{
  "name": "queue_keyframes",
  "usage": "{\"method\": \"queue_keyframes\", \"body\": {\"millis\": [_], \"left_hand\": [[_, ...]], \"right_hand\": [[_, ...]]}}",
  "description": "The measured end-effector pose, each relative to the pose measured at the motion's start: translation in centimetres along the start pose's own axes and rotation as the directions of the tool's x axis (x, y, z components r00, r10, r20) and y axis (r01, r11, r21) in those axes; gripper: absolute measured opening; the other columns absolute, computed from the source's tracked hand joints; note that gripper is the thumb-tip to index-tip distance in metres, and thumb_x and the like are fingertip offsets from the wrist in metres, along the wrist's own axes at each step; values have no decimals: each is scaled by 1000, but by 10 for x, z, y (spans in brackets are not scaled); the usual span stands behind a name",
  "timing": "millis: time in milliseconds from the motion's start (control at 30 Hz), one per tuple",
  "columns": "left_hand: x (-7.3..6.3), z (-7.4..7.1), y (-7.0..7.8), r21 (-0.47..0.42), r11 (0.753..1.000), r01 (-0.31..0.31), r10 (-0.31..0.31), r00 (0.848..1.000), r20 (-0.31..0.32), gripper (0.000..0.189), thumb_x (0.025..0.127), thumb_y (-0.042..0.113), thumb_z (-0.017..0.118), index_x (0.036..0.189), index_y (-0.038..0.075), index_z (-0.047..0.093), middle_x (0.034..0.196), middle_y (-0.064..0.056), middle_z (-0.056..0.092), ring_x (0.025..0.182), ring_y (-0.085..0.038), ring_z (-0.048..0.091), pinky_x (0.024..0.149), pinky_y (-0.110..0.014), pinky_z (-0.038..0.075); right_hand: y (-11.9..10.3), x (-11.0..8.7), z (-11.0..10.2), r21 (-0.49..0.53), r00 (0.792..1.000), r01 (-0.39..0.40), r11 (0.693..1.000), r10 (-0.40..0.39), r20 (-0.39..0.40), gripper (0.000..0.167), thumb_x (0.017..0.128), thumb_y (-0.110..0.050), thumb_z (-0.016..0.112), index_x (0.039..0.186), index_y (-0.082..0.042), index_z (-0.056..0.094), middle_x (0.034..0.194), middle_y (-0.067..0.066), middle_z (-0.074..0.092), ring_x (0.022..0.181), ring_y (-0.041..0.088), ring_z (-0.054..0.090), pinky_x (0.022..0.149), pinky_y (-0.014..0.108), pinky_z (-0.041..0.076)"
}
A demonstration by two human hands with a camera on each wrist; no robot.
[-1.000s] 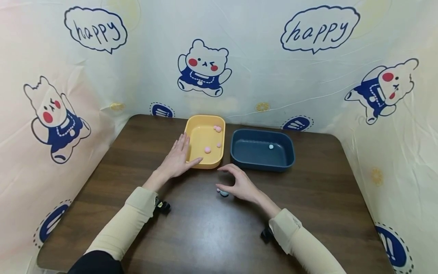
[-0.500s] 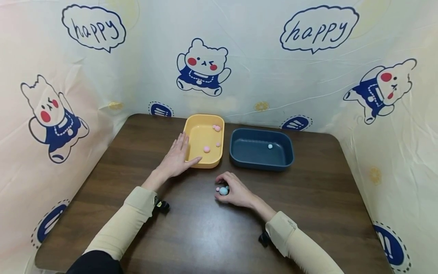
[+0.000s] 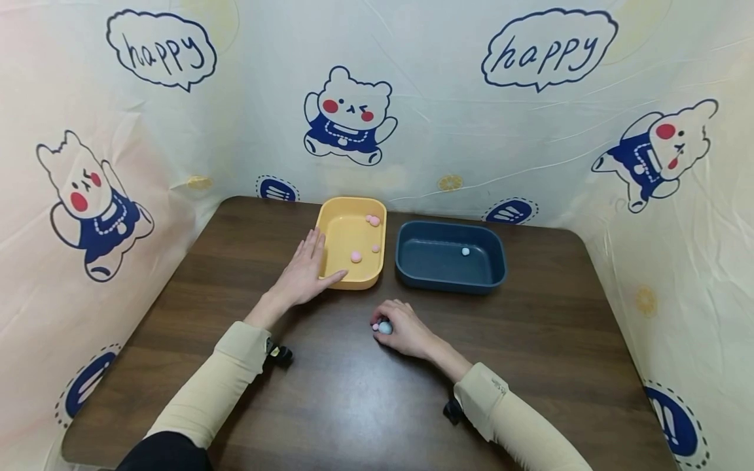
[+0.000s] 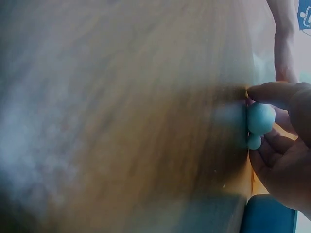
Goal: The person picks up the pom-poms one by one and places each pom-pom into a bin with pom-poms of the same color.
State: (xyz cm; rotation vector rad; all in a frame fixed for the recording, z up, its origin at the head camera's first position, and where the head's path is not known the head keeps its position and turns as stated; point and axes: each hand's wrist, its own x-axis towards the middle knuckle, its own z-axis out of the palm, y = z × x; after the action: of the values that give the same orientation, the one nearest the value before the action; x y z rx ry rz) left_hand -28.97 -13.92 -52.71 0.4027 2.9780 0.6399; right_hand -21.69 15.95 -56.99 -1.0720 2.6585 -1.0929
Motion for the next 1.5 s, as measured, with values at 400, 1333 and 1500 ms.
{"method": "queue_keyframes", "body": {"millis": [400, 1333, 1500], "left_hand": [[-1, -1, 0, -2, 1000, 1, -1, 1000, 3, 124, 97, 88, 46, 176, 4, 2, 187, -12, -12, 176, -32, -6, 144, -50, 7], [-1, 3, -2, -15, 1000, 9, -9, 1000, 3, 122, 97, 89, 45, 177, 7, 1, 187, -9, -14, 176, -30, -8, 144, -49, 7], [-1, 2, -1, -10, 1000, 3, -3, 1000, -2, 122, 98, 88, 46, 177, 6, 2, 187, -10, -14, 176, -30, -7, 144, -49, 7]], "right_hand": [[-28, 2, -11, -13, 997, -67, 998, 67, 33, 5, 100, -17, 81, 104, -17, 77, 102, -4, 77, 101, 13, 63, 99, 42, 49], [-30, 22, -42, 135, 989, -66, 989, 82, -124, 14, 98, -8, 83, 111, -6, 78, 106, 2, 78, 106, 23, 71, 100, 50, 63], [-32, 27, -46, 146, 986, -73, 987, 93, -140, 14, 98, -7, 82, 111, -6, 78, 107, 3, 78, 106, 23, 71, 102, 53, 62]]}}
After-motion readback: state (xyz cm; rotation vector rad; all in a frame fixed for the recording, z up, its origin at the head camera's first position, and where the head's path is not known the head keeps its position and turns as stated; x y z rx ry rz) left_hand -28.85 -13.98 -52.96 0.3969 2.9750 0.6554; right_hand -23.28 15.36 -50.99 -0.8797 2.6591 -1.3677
